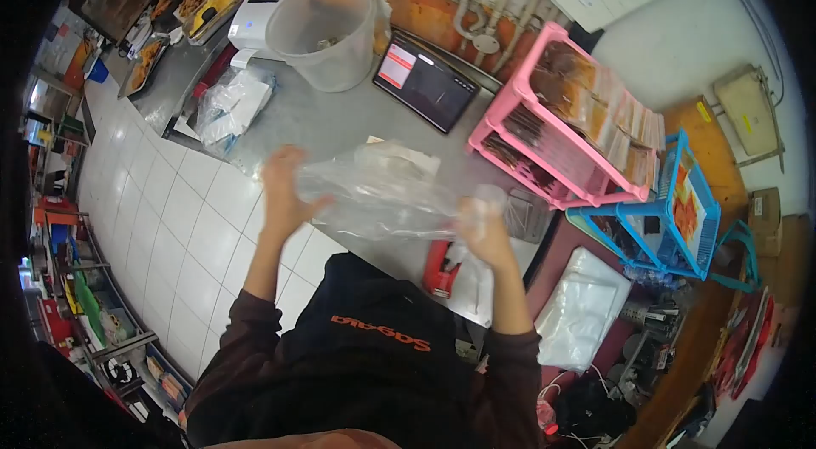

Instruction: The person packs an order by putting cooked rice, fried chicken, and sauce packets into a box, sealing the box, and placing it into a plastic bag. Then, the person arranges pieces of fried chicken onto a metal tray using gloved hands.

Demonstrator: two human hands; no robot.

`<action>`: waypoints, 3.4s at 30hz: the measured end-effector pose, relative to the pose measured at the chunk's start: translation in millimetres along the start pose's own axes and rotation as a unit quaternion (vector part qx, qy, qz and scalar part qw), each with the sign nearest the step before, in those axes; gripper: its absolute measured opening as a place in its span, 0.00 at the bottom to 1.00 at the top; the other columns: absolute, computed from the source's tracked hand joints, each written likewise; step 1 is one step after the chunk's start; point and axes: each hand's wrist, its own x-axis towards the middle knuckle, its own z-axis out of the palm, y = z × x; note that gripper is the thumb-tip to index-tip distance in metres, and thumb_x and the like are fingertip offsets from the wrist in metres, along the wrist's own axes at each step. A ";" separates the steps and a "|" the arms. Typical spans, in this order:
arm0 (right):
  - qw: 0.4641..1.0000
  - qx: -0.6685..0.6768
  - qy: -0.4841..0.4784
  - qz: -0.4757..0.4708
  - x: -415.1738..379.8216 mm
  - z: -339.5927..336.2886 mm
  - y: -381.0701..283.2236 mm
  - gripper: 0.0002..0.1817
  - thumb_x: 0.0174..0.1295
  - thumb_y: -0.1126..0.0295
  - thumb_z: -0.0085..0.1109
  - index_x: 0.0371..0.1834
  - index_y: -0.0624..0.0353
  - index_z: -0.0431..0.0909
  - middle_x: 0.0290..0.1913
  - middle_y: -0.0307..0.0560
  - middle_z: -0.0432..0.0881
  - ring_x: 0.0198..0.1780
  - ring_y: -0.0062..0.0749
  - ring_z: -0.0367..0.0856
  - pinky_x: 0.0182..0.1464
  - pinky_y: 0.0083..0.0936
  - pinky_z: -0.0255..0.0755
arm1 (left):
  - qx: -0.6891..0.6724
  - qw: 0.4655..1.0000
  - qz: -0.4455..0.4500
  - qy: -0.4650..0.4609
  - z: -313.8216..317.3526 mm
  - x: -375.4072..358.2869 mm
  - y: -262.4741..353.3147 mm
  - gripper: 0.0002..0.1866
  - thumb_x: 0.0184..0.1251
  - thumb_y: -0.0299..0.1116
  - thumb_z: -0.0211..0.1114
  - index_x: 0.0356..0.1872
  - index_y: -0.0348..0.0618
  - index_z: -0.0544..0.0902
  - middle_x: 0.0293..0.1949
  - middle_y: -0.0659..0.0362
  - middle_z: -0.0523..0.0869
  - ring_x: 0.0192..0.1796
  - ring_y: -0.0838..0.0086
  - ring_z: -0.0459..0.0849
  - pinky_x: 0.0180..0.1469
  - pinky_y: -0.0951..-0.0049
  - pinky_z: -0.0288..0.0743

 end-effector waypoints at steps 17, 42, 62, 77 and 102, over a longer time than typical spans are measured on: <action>0.967 -0.107 -0.178 0.150 96.8 360.2 -42.6 0.26 0.58 0.66 0.46 0.58 0.69 0.60 0.66 0.72 0.47 0.65 0.66 0.51 0.67 0.43 0.47 | -0.490 0.669 -0.524 -0.192 52.5 -27.1 -210.9 0.20 0.58 0.41 0.64 0.47 0.41 0.71 0.21 0.66 0.71 0.15 0.84 0.63 0.16 0.81 0.56; 0.965 -0.140 -0.218 -0.047 184.8 183.3 -159.3 0.64 0.25 0.57 0.73 0.70 0.53 0.43 0.53 0.62 0.64 0.56 0.58 0.63 0.60 0.42 0.58 | -0.586 0.583 -0.550 -0.117 35.7 -34.0 -224.1 0.15 0.65 0.36 0.54 0.48 0.39 0.76 0.45 0.55 0.83 0.24 0.82 0.73 0.23 0.86 0.63; 0.883 -0.353 -0.260 -0.165 92.6 344.3 -62.0 0.36 0.52 0.51 0.55 0.62 0.57 0.60 0.56 0.50 0.70 0.59 0.43 0.66 0.66 0.40 0.49 | -0.589 0.761 -0.163 -0.216 -31.4 -42.3 -132.2 0.34 0.62 0.26 0.58 0.68 0.43 0.53 0.66 0.57 0.62 0.60 0.78 0.65 0.59 0.74 0.61; 0.871 -0.248 -0.281 -0.317 135.7 138.7 -214.0 0.08 0.44 0.67 0.58 0.27 0.57 0.73 0.32 0.42 0.74 0.39 0.36 0.75 0.42 0.30 0.67 | -0.634 0.685 -0.103 -0.344 -47.1 41.1 -168.0 0.16 0.54 0.32 0.67 0.41 0.40 0.72 0.40 0.58 0.76 0.45 0.73 0.75 0.48 0.74 0.67; 0.959 -0.262 -0.090 0.058 79.0 313.0 -39.4 0.21 0.51 0.69 0.54 0.49 0.65 0.68 0.42 0.56 0.74 0.42 0.40 0.76 0.42 0.31 0.71 | -0.259 0.822 0.227 -0.455 149.1 -89.3 -180.6 0.35 0.49 0.46 0.62 0.61 0.46 0.66 0.65 0.52 0.61 0.69 0.62 0.55 0.70 0.51 0.38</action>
